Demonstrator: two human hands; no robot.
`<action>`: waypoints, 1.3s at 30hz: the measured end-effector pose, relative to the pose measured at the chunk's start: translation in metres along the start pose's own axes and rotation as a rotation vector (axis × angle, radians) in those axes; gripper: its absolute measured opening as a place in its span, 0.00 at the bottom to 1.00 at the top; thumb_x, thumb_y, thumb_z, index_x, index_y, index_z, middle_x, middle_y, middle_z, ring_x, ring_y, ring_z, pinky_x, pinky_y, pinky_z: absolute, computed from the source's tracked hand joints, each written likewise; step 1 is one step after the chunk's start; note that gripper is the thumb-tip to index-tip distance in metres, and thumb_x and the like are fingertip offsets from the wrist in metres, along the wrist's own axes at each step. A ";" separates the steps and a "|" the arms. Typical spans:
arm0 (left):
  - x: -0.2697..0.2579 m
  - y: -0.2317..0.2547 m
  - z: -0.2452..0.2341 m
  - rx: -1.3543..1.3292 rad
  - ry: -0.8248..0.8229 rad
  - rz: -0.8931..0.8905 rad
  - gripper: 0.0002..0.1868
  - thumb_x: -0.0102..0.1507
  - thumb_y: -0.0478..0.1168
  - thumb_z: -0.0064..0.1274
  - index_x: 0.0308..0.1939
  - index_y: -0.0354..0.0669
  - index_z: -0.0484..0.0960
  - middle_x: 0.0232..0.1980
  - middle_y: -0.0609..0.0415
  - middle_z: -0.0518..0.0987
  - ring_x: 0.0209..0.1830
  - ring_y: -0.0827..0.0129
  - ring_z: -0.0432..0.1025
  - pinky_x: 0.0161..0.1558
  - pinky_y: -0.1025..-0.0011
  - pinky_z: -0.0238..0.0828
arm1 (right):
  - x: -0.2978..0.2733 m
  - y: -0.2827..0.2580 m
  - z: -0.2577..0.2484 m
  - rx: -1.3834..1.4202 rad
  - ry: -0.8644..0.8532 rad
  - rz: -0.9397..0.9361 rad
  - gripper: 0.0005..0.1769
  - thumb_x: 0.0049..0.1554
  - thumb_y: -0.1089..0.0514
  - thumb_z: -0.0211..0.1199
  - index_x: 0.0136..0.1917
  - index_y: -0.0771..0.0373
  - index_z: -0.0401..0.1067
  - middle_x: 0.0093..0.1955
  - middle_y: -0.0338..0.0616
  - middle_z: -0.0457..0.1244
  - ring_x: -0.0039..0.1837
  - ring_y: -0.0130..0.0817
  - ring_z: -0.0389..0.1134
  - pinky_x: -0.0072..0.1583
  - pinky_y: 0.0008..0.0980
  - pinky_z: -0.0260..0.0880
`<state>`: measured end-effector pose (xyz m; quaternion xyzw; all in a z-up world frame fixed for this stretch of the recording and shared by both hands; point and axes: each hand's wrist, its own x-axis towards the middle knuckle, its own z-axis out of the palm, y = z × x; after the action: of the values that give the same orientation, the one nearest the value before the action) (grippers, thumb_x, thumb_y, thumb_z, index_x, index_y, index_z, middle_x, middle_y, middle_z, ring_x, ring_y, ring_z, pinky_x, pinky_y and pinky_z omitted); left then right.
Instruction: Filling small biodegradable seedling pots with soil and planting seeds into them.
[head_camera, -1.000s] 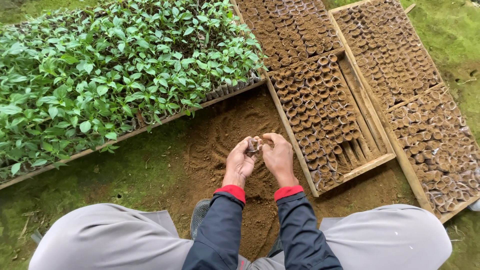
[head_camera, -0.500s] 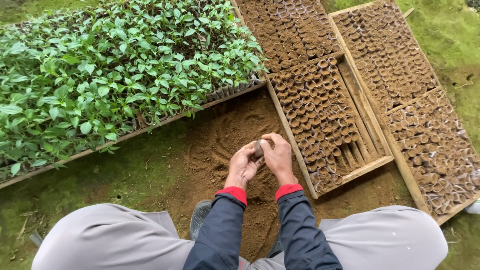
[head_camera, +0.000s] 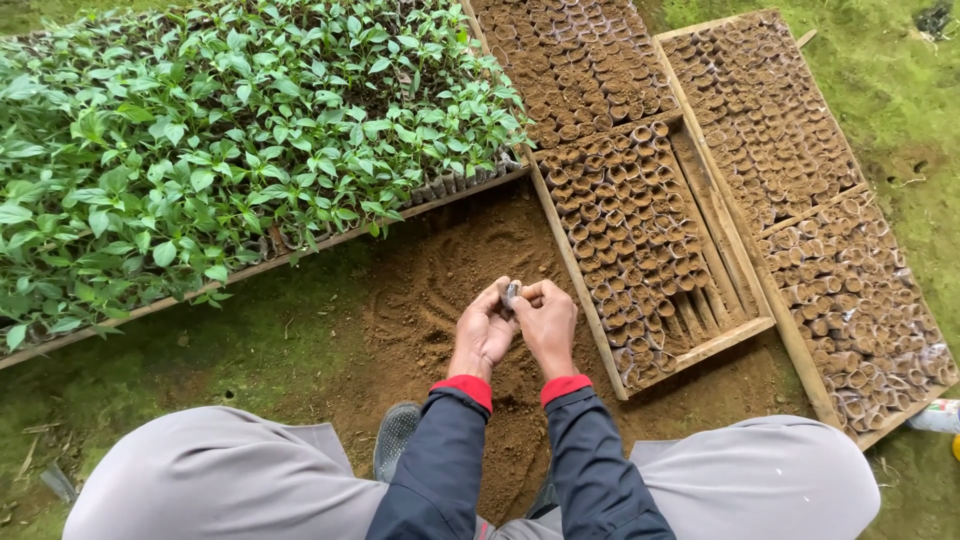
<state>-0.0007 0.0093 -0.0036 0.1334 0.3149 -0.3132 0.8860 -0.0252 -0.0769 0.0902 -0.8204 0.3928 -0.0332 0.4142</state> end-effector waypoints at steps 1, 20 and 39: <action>0.002 0.000 0.000 0.000 0.000 0.000 0.18 0.67 0.31 0.46 0.61 0.35 0.79 0.54 0.41 0.83 0.51 0.55 0.79 0.54 0.52 0.79 | -0.001 0.000 0.001 0.000 0.000 0.000 0.08 0.44 0.56 0.68 0.38 0.58 0.80 0.30 0.43 0.70 0.36 0.34 0.74 0.42 0.33 0.73; 0.018 0.032 -0.011 -0.135 0.030 0.037 0.16 0.71 0.40 0.47 0.54 0.30 0.81 0.53 0.33 0.81 0.48 0.48 0.80 0.51 0.56 0.83 | -0.026 0.061 0.076 -0.208 -0.050 -0.667 0.17 0.56 0.58 0.59 0.57 0.70 0.71 0.53 0.67 0.62 0.61 0.66 0.62 0.62 0.56 0.63; 0.004 0.042 0.007 -0.017 0.012 0.078 0.15 0.72 0.42 0.44 0.58 0.40 0.80 0.55 0.34 0.82 0.50 0.45 0.81 0.52 0.53 0.83 | -0.056 0.146 0.078 -0.747 -0.305 -0.761 0.10 0.55 0.56 0.59 0.47 0.64 0.71 0.45 0.47 0.60 0.46 0.47 0.69 0.49 0.39 0.71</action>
<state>0.0321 0.0360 0.0008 0.1400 0.3176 -0.2751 0.8966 -0.1238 -0.0387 -0.0487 -0.9911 -0.0104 0.0801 0.1061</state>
